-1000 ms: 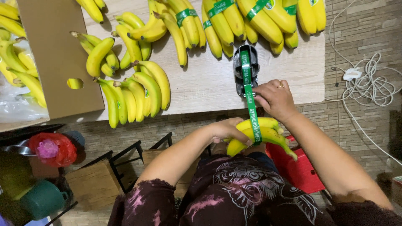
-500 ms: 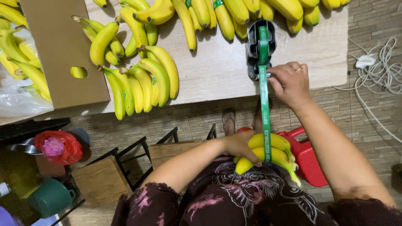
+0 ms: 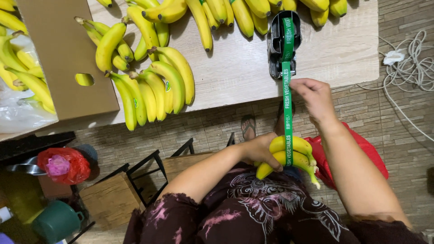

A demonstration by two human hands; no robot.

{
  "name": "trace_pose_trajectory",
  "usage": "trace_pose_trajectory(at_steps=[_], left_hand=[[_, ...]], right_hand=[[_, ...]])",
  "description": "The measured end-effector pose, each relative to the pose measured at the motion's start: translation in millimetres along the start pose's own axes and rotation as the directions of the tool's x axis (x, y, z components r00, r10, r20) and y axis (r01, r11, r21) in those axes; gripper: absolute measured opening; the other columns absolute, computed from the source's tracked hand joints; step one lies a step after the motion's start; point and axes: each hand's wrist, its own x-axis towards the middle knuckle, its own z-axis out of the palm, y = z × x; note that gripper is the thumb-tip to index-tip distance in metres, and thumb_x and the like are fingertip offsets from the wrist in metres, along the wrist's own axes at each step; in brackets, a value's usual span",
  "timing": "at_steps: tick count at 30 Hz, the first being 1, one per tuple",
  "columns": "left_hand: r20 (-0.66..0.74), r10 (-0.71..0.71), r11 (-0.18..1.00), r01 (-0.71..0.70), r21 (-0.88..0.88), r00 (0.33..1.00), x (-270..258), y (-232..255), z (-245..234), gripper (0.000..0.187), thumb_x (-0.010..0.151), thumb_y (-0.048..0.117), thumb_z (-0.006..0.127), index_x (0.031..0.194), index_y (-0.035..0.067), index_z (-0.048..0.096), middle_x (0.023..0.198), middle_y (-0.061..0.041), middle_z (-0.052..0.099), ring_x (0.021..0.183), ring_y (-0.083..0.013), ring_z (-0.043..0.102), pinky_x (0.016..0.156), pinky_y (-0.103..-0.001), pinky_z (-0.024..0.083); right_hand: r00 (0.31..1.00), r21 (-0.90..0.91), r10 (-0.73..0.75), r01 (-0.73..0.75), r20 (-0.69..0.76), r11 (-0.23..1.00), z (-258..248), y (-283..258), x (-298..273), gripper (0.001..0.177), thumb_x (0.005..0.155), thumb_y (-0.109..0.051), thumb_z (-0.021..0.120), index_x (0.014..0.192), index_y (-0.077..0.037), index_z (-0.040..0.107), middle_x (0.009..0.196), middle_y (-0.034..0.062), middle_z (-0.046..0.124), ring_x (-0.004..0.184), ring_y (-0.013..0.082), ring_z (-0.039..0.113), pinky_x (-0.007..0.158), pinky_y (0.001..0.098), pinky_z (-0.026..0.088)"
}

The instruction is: Taping the stems of banana bunches using a manual tape dispenser on a packaging table.

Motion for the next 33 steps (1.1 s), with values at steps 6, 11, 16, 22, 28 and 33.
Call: trace_pose_trajectory(at_steps=[6,11,16,22,28,33], left_hand=[[0.015,-0.017,0.986,0.014,0.166,1.0,0,6,-6,0.102,0.05,0.033,0.097,0.136,0.006,0.049,0.121,-0.019,0.064,0.119,-0.0363,0.063,0.094,-0.044,0.056],[0.017,-0.021,0.964,0.016,0.266,1.0,-3,15,-10,0.104,0.054,0.037,0.096,0.139,0.009,0.043,0.128,-0.02,0.062,0.126,-0.0371,0.06,0.1,-0.044,0.054],[0.022,0.048,0.92,-0.053,0.389,0.999,-19,32,-17,0.1,0.057,0.038,0.094,0.137,0.011,0.039,0.127,-0.022,0.063,0.124,-0.0406,0.062,0.101,-0.048,0.054],[0.004,0.412,0.728,-0.332,0.599,0.911,-34,43,-17,0.089,0.064,0.025,0.09,0.132,0.011,0.036,0.114,-0.022,0.066,0.108,-0.0452,0.069,0.092,-0.052,0.058],[0.018,0.766,0.316,-0.401,0.86,0.643,-50,56,-8,0.08,0.061,0.014,0.085,0.128,0.003,0.044,0.11,-0.021,0.061,0.092,-0.0435,0.069,0.081,-0.051,0.057],[0.099,0.821,0.069,-0.27,0.96,0.562,-60,63,-8,0.084,0.059,0.014,0.086,0.132,0.004,0.045,0.117,-0.019,0.059,0.09,-0.0373,0.067,0.078,-0.044,0.054]], right_hand=[[0.996,0.181,0.086,-0.088,0.016,0.98,15,-3,14,0.009,0.093,-0.022,0.084,0.096,-0.016,0.079,0.079,-0.0037,0.071,0.08,0.0002,0.059,0.077,0.0159,0.047],[1.0,0.12,0.027,-0.025,-0.015,0.992,16,2,17,0.014,0.089,-0.021,0.091,0.094,-0.013,0.079,0.073,-0.002,0.07,0.072,-0.001,0.054,0.069,0.0137,0.044],[0.997,-0.049,0.005,-0.009,-0.081,0.999,15,37,23,0.011,0.088,-0.022,0.09,0.094,-0.019,0.081,0.075,0.0001,0.07,0.075,0.0023,0.057,0.069,0.0212,0.048],[0.991,0.0,-0.001,0.001,-0.136,1.0,6,36,16,0.008,0.093,-0.02,0.088,0.096,-0.019,0.082,0.084,0.0012,0.075,0.085,0.004,0.063,0.079,0.0232,0.052],[0.983,0.104,0.083,-0.066,-0.166,0.992,9,4,-7,0.007,0.092,-0.019,0.086,0.097,-0.017,0.081,0.084,-0.0004,0.074,0.084,0.0036,0.061,0.079,0.0221,0.053],[0.97,0.203,0.218,-0.193,-0.109,0.96,-1,-10,-18,0.009,0.089,-0.021,0.085,0.095,-0.017,0.08,0.084,0.0006,0.076,0.08,0.0044,0.068,0.074,0.0212,0.057]])
